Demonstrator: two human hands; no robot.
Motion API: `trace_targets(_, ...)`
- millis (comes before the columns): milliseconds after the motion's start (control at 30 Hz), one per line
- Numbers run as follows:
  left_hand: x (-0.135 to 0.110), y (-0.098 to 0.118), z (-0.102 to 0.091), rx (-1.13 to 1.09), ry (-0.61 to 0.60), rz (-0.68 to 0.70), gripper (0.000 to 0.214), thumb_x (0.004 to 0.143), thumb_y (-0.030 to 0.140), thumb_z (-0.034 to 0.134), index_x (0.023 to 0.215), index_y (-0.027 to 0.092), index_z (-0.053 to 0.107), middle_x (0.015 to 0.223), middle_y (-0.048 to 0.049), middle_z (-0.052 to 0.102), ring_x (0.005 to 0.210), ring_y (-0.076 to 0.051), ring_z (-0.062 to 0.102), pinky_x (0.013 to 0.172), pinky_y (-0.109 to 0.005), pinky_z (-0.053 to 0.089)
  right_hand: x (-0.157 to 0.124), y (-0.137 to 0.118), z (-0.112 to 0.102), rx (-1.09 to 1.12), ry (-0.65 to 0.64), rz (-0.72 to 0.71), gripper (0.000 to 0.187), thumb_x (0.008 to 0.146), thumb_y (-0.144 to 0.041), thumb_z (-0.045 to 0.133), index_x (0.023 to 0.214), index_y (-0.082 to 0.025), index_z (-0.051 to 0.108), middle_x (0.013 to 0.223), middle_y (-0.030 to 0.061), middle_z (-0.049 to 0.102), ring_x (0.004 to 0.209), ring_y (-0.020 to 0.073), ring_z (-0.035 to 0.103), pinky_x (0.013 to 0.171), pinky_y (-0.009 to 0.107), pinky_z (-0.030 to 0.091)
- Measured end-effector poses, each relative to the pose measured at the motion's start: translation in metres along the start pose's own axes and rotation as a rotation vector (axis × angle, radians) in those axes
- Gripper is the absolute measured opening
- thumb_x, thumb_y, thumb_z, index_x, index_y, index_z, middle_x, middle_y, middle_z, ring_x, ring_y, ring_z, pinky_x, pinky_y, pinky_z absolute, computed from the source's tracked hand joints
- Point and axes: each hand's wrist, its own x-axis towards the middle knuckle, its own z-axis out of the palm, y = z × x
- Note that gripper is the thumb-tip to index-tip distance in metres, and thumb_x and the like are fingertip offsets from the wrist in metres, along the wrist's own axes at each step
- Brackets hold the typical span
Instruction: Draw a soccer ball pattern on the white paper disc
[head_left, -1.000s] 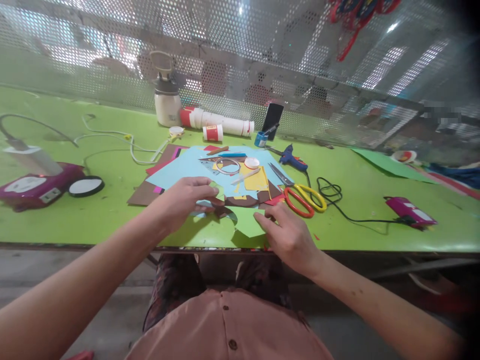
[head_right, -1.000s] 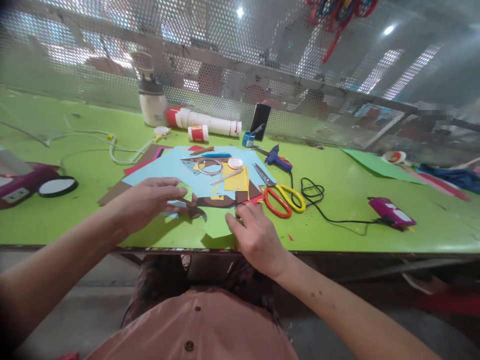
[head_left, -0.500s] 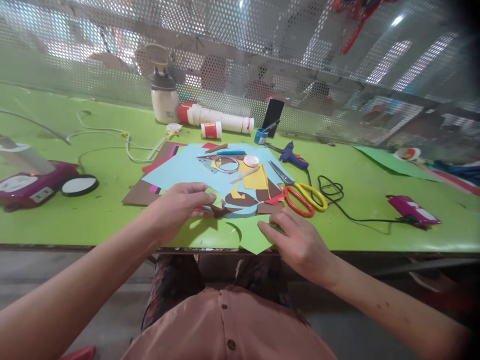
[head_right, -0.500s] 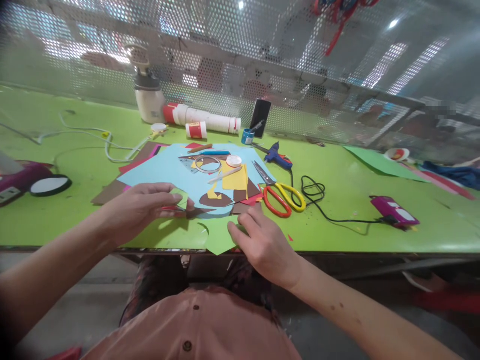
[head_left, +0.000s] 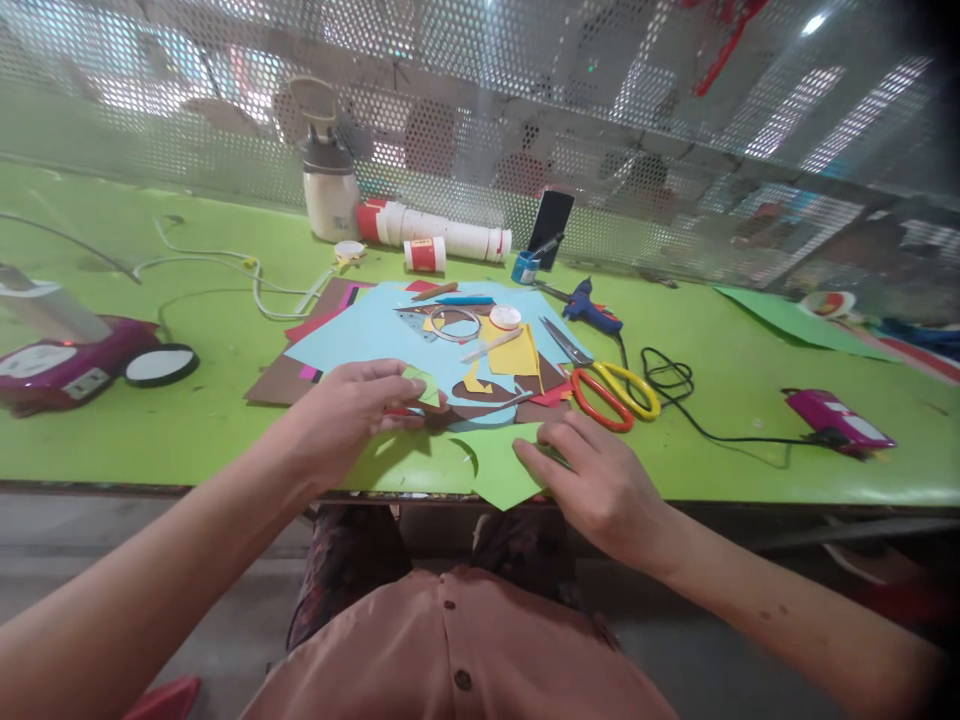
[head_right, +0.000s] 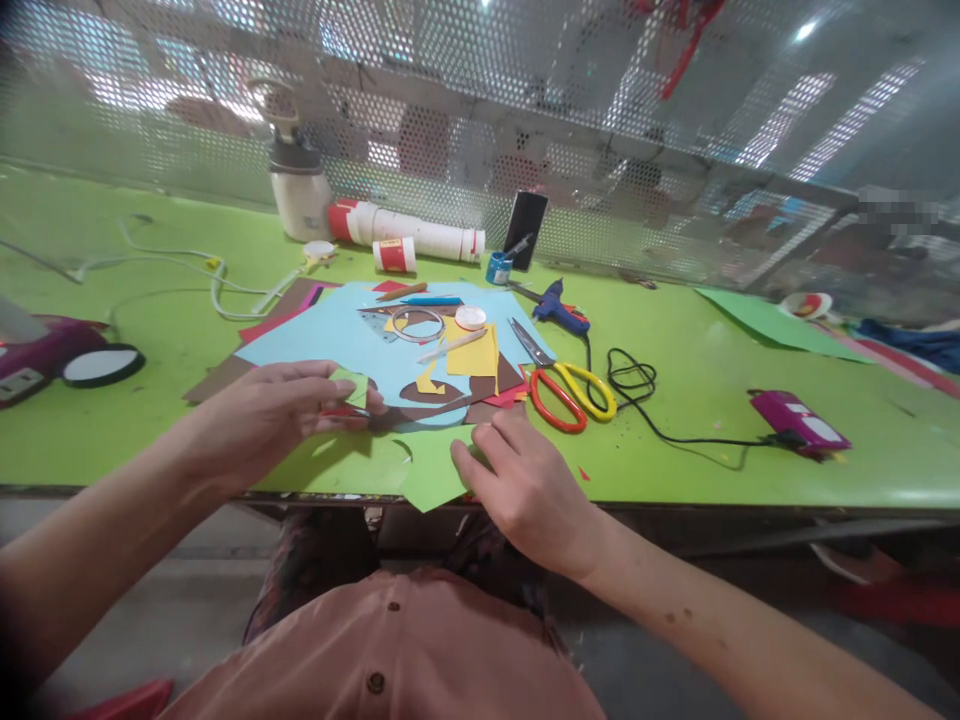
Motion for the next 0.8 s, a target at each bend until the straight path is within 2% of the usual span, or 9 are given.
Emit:
trace_targets(200,-0.005,0.001,0.004,-0.033,-0.017,-0.015,0.014,0.068,0.023,0.078,0.066,0.014,0.067,0.08,-0.0096,0.073,0.09,-0.027,0.071,0.085,-0.041,0.056,0.002,0.0,0.001,0.01,-0.004,-0.01,0.027,0.096,-0.007,0.045,0.103,-0.01,0.071,0.086,0.0143,0.062,0.085,0.0255,0.051,0.075,0.042,0.05)
trace_targets(333,0.0,-0.005,0.006,-0.062,-0.004,-0.005,0.014,0.068,0.021,0.078,0.066,0.014,0.066,0.071,-0.0056,0.069,0.084,-0.027,0.072,0.087,-0.044,0.058,0.001,0.0,0.002,0.013,-0.001,-0.005,0.026,0.095,-0.007,0.046,0.103,-0.009,0.071,0.084,0.0142,0.062,0.085,0.0264,0.052,0.074,0.043,0.05)
trace_targets(567,0.008,-0.003,0.007,-0.067,0.013,0.055,0.013,0.068,0.017,0.077,0.065,0.012,0.065,0.075,-0.0064,0.07,0.08,-0.023,0.073,0.094,-0.041,0.056,0.001,0.002,0.0,0.021,0.04,0.021,0.03,0.094,-0.003,0.044,0.104,-0.007,0.071,0.084,0.0147,0.062,0.083,0.0255,0.051,0.074,0.042,0.051)
trace_targets(800,0.012,0.007,0.015,-0.108,-0.007,0.125,0.01,0.07,0.015,0.074,0.065,0.012,0.066,0.074,-0.0046,0.069,0.08,-0.022,0.073,0.094,-0.041,0.056,0.011,0.006,0.017,-0.001,0.02,0.051,0.029,0.097,-0.008,0.042,0.106,-0.008,0.07,0.084,0.0148,0.062,0.082,0.0255,0.048,0.07,0.039,0.046)
